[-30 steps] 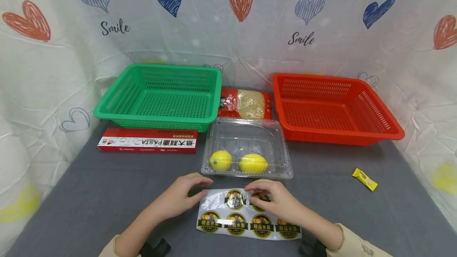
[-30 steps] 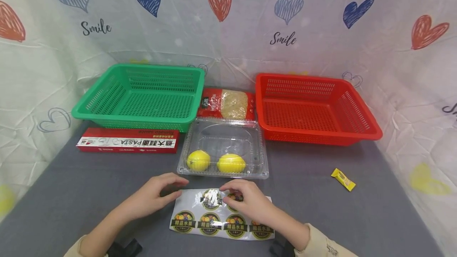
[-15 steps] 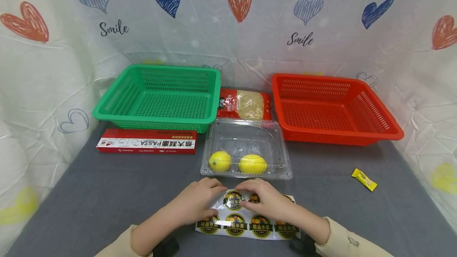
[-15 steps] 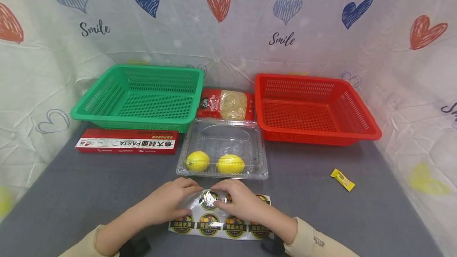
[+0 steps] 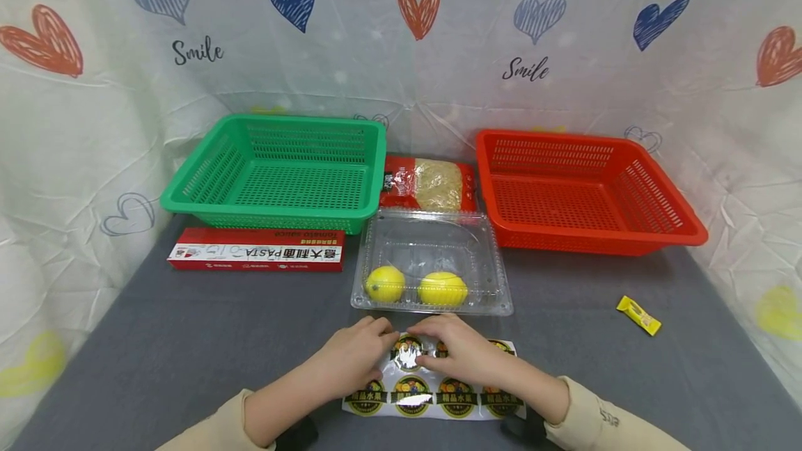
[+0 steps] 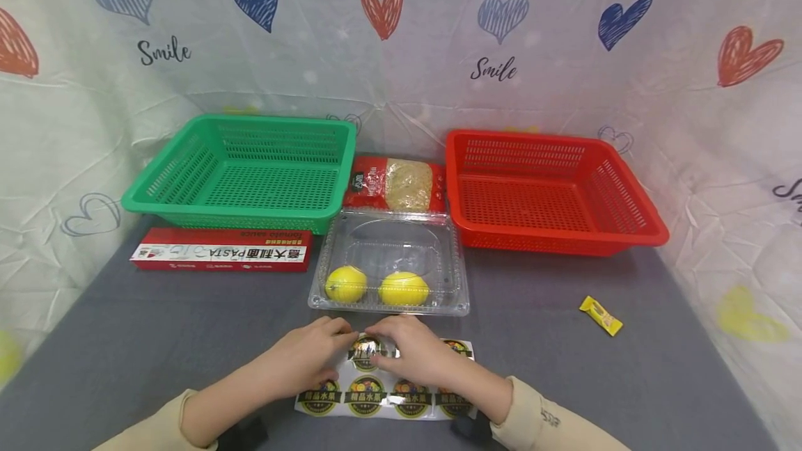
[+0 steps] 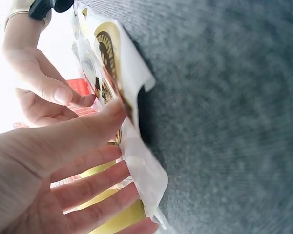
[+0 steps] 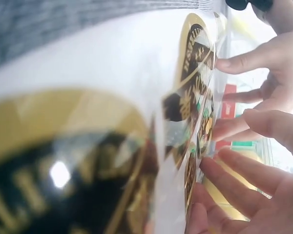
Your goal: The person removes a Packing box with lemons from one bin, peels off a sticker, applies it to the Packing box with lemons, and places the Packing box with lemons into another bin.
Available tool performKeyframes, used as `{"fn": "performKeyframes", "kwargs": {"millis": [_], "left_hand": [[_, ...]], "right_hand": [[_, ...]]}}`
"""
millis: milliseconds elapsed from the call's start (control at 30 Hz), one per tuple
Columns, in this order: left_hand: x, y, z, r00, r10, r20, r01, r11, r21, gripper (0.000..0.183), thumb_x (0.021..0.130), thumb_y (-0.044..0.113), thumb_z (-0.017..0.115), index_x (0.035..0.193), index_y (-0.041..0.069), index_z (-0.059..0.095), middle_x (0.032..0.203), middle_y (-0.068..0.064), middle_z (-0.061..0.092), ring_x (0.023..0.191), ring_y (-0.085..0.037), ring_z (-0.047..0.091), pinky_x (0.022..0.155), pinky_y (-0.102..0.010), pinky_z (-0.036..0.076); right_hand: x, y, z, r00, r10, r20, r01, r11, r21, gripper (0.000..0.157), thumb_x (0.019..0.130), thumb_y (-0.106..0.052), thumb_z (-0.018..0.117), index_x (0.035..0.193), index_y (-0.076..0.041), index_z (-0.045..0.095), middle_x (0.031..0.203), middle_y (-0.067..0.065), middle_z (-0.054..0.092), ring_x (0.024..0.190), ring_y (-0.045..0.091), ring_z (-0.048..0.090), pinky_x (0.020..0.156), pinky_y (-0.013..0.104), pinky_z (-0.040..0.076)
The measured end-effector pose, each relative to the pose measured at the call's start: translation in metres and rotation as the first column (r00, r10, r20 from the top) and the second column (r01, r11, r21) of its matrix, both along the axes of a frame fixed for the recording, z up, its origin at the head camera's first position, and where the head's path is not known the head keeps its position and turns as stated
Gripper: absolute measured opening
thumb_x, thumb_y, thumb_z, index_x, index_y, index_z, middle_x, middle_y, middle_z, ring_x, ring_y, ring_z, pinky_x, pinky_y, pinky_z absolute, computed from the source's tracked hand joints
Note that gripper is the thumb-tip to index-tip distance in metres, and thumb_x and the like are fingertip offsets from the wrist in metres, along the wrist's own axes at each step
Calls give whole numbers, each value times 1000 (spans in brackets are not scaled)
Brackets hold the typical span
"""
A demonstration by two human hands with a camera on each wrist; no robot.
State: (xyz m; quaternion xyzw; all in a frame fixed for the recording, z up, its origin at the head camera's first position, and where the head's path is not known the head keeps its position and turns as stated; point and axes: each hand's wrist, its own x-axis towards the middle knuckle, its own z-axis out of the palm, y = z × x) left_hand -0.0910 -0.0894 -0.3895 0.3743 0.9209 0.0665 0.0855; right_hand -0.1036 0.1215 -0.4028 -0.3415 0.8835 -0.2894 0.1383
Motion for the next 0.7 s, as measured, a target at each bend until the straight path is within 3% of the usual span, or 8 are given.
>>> {"fn": "performKeyframes", "kwargs": {"millis": [233, 467, 700], "left_hand": [[1, 1, 0, 1000, -1, -29, 0, 1000, -21, 50, 68, 24, 81, 112, 7, 64, 103, -3, 56, 90, -18, 53, 60, -27, 50], [1, 2, -1, 1000, 6, -9, -7, 999, -33, 50, 68, 25, 81, 111, 8, 65, 106, -3, 55, 93, -18, 52, 61, -27, 51], [0, 2, -1, 1000, 9, -2, -9, 1000, -12, 50, 67, 22, 81, 112, 8, 64, 105, -3, 54, 93, -18, 51, 61, -28, 51]], "right_hand": [[0, -2, 2, 1000, 9, 8, -9, 1000, 16, 36, 86, -24, 64, 118, -8, 60, 116, 1, 60, 109, 20, 49, 91, 41, 39], [0, -4, 3, 1000, 7, 16, -7, 1000, 5, 35, 86, -24, 64, 117, -9, 61, 114, 1, 60, 108, 20, 49, 91, 40, 40], [-2, -4, 1, 1000, -5, 24, 6, 999, -50, 31, 85, -21, 65, 113, -8, 64, 109, 0, 62, 101, 16, 53, 82, 32, 44]]}}
